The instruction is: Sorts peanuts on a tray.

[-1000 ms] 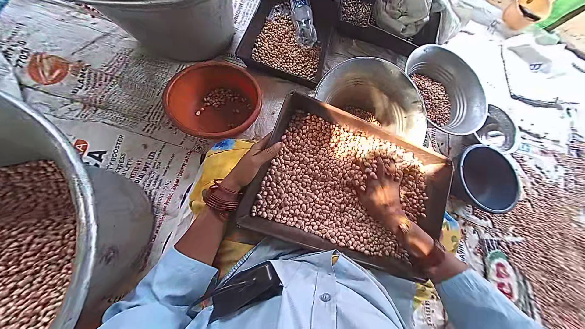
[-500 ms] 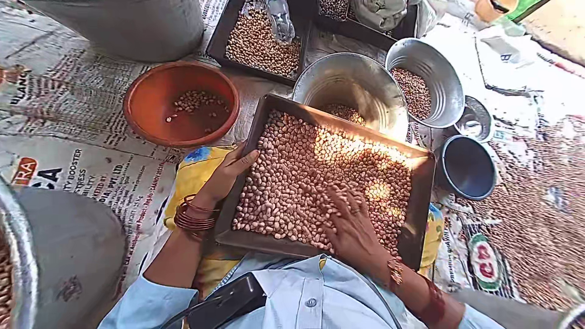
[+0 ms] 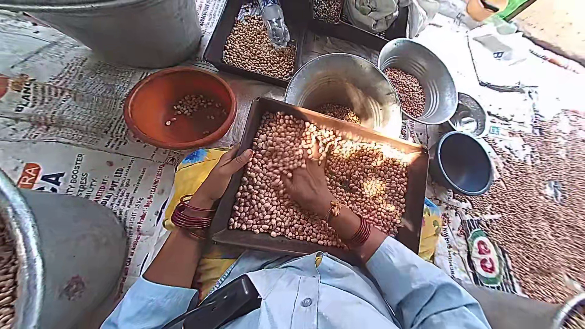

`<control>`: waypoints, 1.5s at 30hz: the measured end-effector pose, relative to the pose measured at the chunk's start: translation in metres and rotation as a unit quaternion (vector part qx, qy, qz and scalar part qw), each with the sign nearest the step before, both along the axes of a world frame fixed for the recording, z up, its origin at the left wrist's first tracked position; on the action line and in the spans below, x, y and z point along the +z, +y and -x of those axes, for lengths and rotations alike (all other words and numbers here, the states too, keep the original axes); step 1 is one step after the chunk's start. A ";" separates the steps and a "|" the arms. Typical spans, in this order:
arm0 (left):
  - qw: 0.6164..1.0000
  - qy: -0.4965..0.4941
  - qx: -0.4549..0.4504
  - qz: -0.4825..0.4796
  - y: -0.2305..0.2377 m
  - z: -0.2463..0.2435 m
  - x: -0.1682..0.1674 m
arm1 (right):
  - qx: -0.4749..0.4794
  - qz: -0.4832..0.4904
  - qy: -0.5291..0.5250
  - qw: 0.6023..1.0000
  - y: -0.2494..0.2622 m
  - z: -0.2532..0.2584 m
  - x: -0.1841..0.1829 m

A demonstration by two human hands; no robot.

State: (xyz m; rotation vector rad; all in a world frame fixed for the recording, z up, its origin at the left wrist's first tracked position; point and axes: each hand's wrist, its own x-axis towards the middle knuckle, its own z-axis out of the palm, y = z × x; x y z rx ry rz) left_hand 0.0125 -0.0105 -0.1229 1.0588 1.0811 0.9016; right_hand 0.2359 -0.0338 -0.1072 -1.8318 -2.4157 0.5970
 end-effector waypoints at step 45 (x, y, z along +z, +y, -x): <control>0.999 0.045 0.013 0.001 0.002 0.000 -0.003 | -0.012 -0.036 0.039 0.999 -0.008 -0.010 -0.013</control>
